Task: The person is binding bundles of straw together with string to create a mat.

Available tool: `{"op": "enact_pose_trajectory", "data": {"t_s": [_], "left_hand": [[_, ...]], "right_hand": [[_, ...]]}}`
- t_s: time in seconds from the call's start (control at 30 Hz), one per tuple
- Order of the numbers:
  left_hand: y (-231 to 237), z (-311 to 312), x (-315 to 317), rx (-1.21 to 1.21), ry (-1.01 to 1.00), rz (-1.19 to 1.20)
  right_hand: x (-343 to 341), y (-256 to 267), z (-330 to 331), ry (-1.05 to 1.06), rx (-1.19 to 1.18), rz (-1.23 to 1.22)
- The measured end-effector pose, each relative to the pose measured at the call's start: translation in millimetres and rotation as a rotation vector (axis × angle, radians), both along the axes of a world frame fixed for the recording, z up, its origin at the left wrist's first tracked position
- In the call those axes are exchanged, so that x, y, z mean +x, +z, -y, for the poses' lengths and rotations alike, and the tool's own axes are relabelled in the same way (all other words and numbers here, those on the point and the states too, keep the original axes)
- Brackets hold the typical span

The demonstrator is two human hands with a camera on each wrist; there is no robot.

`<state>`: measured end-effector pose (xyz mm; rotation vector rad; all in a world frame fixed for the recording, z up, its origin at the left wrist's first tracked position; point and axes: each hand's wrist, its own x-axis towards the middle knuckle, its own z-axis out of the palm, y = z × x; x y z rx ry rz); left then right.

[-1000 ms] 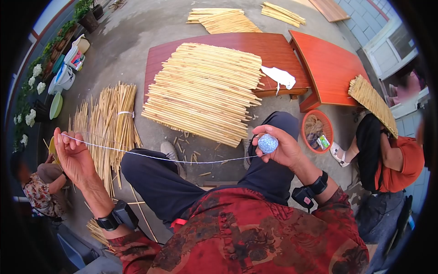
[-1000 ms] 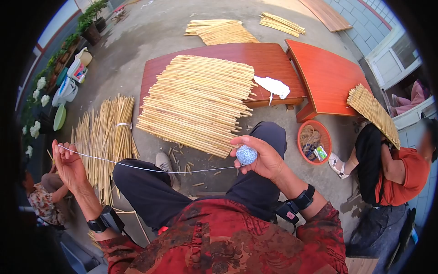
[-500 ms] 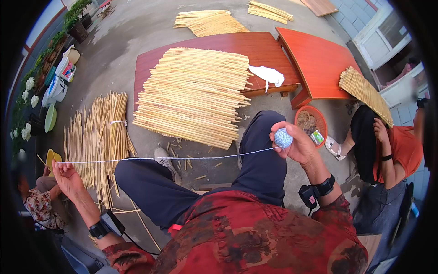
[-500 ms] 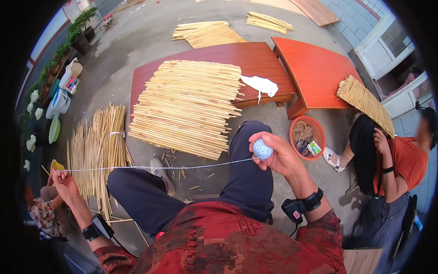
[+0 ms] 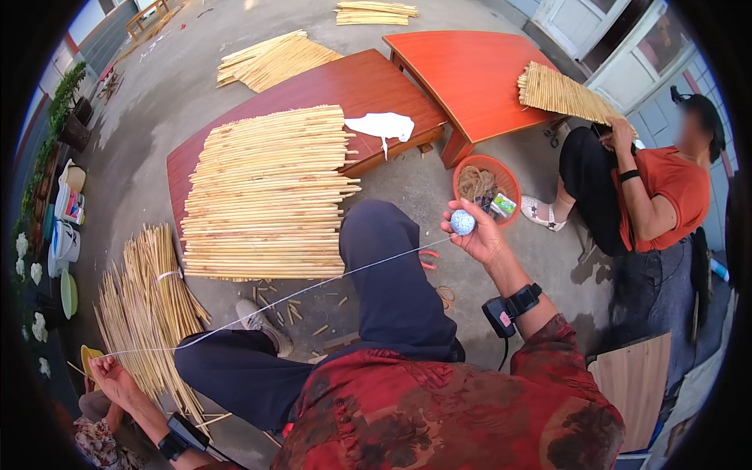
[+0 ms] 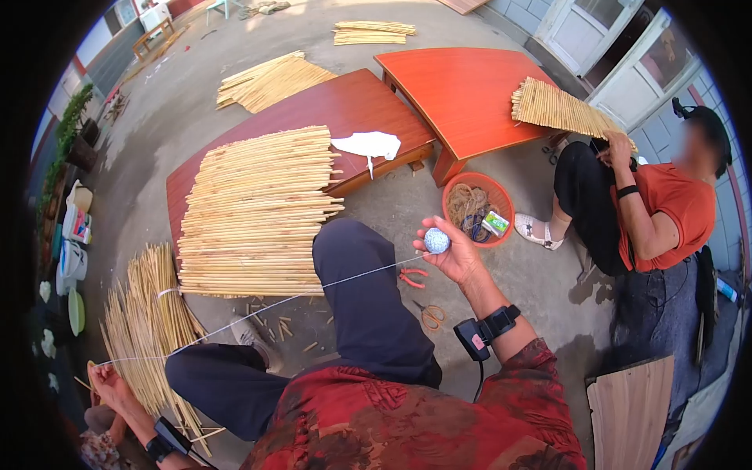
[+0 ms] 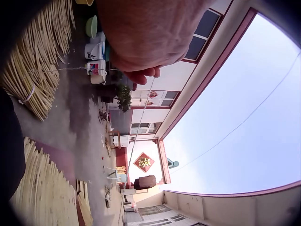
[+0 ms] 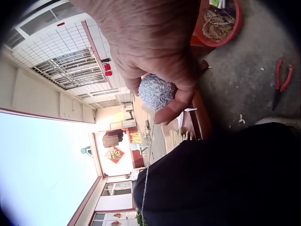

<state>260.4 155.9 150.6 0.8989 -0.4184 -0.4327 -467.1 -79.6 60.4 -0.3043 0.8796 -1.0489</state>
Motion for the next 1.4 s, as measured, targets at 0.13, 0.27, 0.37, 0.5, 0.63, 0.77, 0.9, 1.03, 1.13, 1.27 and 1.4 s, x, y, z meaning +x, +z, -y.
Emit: {"op": "enact_pose_trajectory", "data": {"t_s": [0.13, 0.27, 0.37, 0.5, 0.63, 0.77, 0.9, 1.03, 1.13, 1.27, 1.4], "left_hand": [[-4, 10, 10, 0.062, 0.078, 0.019], [13, 23, -7, 0.145, 0.033, 0.018], [20, 30, -11, 0.237, 0.063, 0.111], [29, 47, -19, 0.272, 0.212, 0.101], [22, 20, 20, 0.28, 0.225, 0.124], [27, 20, 13, 0.325, 0.324, 0.102], [35, 26, -19, 0.383, 0.406, 0.121], [31, 21, -12, 0.421, 0.211, 0.089], [30, 28, -17, 0.453, 0.083, 0.041], [45, 52, -59, 0.474, 0.178, 0.02], [54, 67, -95, 0.462, 0.402, -0.014]], "right_hand": [[-35, -62, 2, -0.104, 0.129, -0.079], [-51, -86, 0, -0.281, 0.273, -0.138], [-67, -115, 3, -0.299, 0.294, -0.095], [-97, -151, 25, -0.421, 0.336, -0.195], [-115, -171, 48, -0.448, 0.344, -0.319], [-118, -188, 77, -0.536, 0.392, -0.275], [-115, -214, 88, -0.561, 0.429, -0.406], [-90, -200, 86, -0.304, 0.359, -0.704], [-83, -209, 82, 0.075, -0.12, -1.823], [-75, -216, 94, 0.308, -0.253, -1.612], [-25, -199, 129, 0.48, -0.399, -1.855]]}}
